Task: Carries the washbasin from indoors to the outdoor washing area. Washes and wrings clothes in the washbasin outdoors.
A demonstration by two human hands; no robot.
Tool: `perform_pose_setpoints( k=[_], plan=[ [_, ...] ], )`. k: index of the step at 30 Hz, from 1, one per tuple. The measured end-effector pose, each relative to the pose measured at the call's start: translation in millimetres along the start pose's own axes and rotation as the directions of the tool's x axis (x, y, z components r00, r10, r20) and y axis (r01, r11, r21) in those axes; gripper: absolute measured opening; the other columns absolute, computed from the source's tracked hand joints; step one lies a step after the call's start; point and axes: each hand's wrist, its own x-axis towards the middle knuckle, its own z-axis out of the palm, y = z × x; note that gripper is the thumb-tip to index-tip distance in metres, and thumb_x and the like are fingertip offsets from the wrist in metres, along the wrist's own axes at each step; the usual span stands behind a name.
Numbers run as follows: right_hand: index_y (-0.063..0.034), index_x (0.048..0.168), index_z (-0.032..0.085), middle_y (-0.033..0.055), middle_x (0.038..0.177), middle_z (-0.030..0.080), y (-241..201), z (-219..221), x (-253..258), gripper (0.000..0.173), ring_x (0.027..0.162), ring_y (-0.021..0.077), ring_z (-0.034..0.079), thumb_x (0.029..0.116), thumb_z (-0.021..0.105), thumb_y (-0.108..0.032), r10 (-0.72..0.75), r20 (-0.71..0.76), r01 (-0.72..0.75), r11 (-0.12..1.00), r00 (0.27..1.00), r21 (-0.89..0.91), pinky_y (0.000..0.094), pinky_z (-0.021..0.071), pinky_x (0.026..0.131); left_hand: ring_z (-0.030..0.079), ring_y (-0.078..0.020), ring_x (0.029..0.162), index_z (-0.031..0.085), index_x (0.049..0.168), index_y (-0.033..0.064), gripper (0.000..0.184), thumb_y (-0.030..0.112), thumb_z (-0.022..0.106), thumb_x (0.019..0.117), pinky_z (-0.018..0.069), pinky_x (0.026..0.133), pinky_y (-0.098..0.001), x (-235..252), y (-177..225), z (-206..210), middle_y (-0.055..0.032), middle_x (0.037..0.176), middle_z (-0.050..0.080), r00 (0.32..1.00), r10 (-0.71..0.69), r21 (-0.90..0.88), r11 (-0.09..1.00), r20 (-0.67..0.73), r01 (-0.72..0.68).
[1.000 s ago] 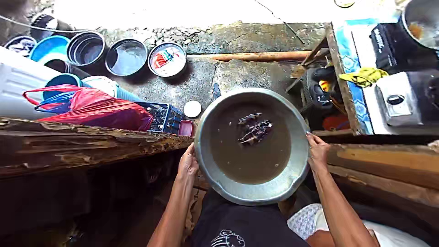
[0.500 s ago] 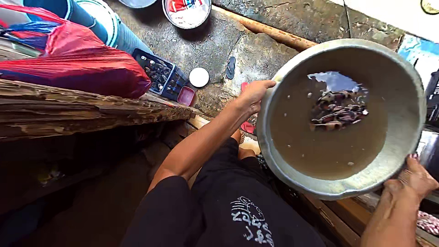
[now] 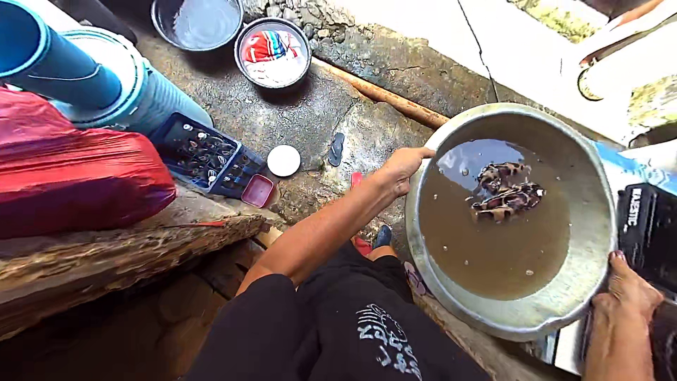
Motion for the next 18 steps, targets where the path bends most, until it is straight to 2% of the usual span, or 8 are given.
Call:
perform_pose_setpoints(
  k=[2,5,9,11,15,18],
  plan=[
    [0.0013,0.128,0.058,0.0066,0.114,0.064,-9,40,10,0.045,0.099,0.0062,0.062,0.0961,0.071,-0.027,-0.002,0.012,0.003,1.000,1.000,-0.025,0.0288,0.0529,0.091,0.062,-0.0165,0.078,0.061,0.114,0.0034,0.023,0.021,0.054,0.1020,0.0535,0.068,-0.0344,23,4,-15,-0.0090,0.093,0.063,0.998,0.056,0.011,0.998,-0.005,-0.056],
    [0.0022,0.130,0.056,0.0074,0.113,0.065,-14,103,46,0.048,0.099,0.0075,0.064,0.0951,0.073,-0.026,-0.044,0.078,0.043,0.999,0.996,0.012,0.0297,0.0547,0.090,0.063,-0.0176,0.081,0.062,0.121,0.0024,0.025,0.016,0.056,0.1012,0.0543,0.072,-0.0353,64,9,-39,-0.0113,0.097,0.065,0.992,0.109,-0.066,0.991,-0.061,-0.113],
    [0.0008,0.127,0.060,0.0054,0.113,0.068,-34,200,82,0.039,0.102,0.0075,0.066,0.0991,0.068,-0.025,-0.132,0.188,0.112,0.987,0.973,0.115,0.0294,0.0558,0.093,0.063,-0.0169,0.083,0.058,0.130,0.0022,0.029,0.014,0.054,0.1035,0.0540,0.074,-0.0333,87,30,-61,-0.0114,0.099,0.064,0.972,0.148,-0.160,0.971,-0.184,-0.178],
    [0.0016,0.130,0.059,0.0068,0.117,0.068,-45,244,95,0.040,0.106,0.0081,0.066,0.1019,0.064,-0.027,-0.186,0.261,0.153,0.978,0.947,0.140,0.0294,0.0552,0.096,0.064,-0.0166,0.084,0.056,0.134,0.0024,0.032,0.012,0.053,0.1039,0.0547,0.075,-0.0327,102,32,-70,-0.0121,0.101,0.065,0.950,0.181,-0.225,0.944,-0.253,-0.240],
    [0.0017,0.122,0.065,0.0083,0.113,0.070,-64,338,135,0.045,0.106,0.0110,0.067,0.1054,0.056,-0.039,-0.328,0.432,0.295,0.945,0.840,0.143,0.0329,0.0553,0.097,0.062,-0.0158,0.096,0.054,0.139,0.0006,0.036,0.011,0.053,0.1047,0.0527,0.084,-0.0322,125,27,-80,-0.0134,0.115,0.064,0.855,0.266,-0.288,0.862,-0.446,-0.418],
    [0.0014,0.130,0.060,0.0100,0.122,0.067,-91,392,164,0.046,0.112,0.0136,0.066,0.1082,0.049,-0.038,-0.358,0.620,0.329,0.930,0.698,0.167,0.0359,0.0550,0.099,0.061,-0.0184,0.106,0.054,0.140,0.0003,0.037,0.012,0.054,0.1045,0.0504,0.093,-0.0358,143,11,-73,-0.0164,0.124,0.062,0.771,0.258,-0.323,0.796,-0.582,-0.511]
  ],
)
